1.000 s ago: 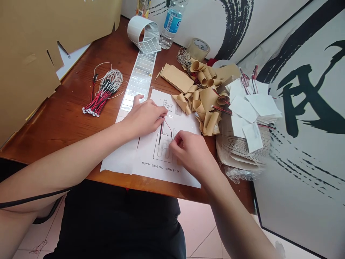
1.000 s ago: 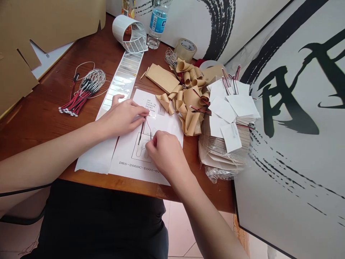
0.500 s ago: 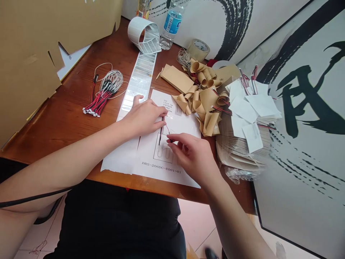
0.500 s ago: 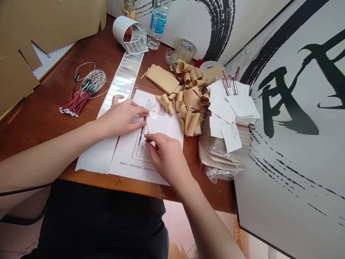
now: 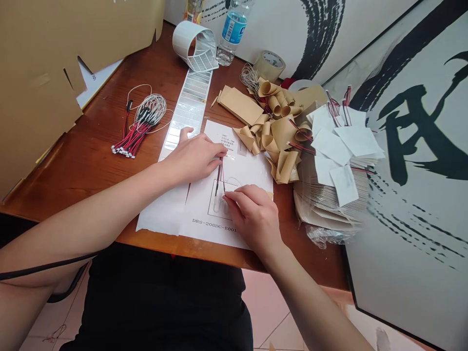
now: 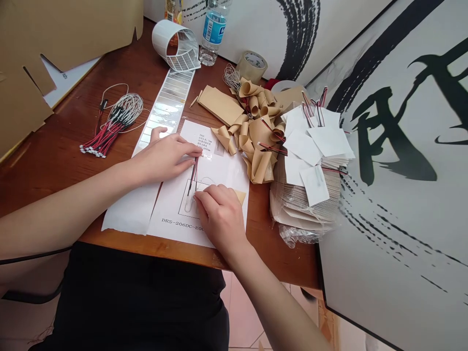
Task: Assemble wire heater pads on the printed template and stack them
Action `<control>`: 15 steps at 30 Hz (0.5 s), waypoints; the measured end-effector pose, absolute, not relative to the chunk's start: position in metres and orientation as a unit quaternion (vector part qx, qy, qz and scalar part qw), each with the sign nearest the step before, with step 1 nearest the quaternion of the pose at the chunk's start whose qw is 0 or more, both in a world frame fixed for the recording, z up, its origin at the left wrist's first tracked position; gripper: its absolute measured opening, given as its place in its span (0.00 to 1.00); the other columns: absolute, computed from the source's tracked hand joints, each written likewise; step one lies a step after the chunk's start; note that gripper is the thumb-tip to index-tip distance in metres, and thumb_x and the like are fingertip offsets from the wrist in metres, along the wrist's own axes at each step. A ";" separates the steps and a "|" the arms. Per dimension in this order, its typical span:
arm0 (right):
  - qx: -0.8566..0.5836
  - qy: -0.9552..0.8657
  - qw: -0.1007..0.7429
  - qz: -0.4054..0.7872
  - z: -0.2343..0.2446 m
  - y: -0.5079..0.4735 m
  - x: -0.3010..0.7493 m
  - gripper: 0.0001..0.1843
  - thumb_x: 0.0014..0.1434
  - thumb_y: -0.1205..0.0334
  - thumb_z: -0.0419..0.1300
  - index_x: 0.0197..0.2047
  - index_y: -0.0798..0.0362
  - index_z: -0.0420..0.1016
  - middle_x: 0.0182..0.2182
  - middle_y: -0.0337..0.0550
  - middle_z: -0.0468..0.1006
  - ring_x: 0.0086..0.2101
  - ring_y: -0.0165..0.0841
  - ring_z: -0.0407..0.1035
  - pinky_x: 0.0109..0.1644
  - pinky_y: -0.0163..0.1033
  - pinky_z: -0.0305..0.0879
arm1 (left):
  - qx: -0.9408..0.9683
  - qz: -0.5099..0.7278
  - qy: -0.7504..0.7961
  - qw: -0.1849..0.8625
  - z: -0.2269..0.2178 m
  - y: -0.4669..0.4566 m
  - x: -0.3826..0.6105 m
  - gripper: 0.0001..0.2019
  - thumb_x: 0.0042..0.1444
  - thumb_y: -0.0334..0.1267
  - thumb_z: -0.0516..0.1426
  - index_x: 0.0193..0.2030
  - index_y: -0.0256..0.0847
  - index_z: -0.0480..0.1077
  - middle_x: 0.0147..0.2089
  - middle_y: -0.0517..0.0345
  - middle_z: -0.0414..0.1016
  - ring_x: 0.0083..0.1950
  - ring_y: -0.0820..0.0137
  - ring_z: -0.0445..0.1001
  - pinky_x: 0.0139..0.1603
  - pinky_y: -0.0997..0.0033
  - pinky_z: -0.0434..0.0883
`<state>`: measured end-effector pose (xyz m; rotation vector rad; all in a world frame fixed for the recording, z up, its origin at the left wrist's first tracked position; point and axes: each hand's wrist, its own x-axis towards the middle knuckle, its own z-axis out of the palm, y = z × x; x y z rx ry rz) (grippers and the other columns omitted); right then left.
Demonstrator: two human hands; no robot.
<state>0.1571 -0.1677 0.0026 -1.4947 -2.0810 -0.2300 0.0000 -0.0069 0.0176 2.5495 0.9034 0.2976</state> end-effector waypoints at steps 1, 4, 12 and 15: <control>-0.554 -0.780 0.278 -0.083 0.001 -0.167 0.157 0.10 0.70 0.69 0.60 0.36 0.52 0.78 0.29 0.41 0.78 0.31 0.33 0.69 0.36 0.39 0.64 | 0.916 0.107 0.327 0.206 0.018 -0.007 0.000 0.18 0.68 0.37 0.52 0.60 0.47 0.77 0.57 0.56 0.84 0.63 0.57 0.73 0.75 0.38 0.40; -0.541 -0.792 0.270 -0.089 -0.002 -0.164 0.156 0.11 0.70 0.70 0.58 0.35 0.52 0.77 0.28 0.41 0.76 0.30 0.33 0.66 0.36 0.39 0.60 | 0.917 0.109 0.330 0.196 0.019 -0.009 0.000 0.17 0.68 0.36 0.52 0.58 0.46 0.78 0.55 0.55 0.84 0.63 0.57 0.73 0.75 0.38 0.41; -0.513 -0.821 0.210 -0.139 0.002 -0.163 0.154 0.14 0.68 0.76 0.58 0.32 0.52 0.74 0.26 0.40 0.73 0.29 0.34 0.58 0.34 0.40 0.53 | 0.918 0.108 0.340 0.172 0.021 -0.014 0.002 0.15 0.66 0.44 0.61 0.56 0.44 0.79 0.51 0.52 0.85 0.63 0.55 0.74 0.75 0.38 0.43; -0.499 -0.827 0.190 -0.174 0.008 -0.163 0.155 0.15 0.68 0.76 0.57 0.31 0.52 0.74 0.24 0.39 0.71 0.28 0.34 0.56 0.33 0.40 0.51 | 0.916 0.108 0.347 0.170 0.021 -0.015 0.003 0.15 0.66 0.45 0.62 0.56 0.43 0.79 0.51 0.51 0.85 0.63 0.55 0.74 0.75 0.39 0.44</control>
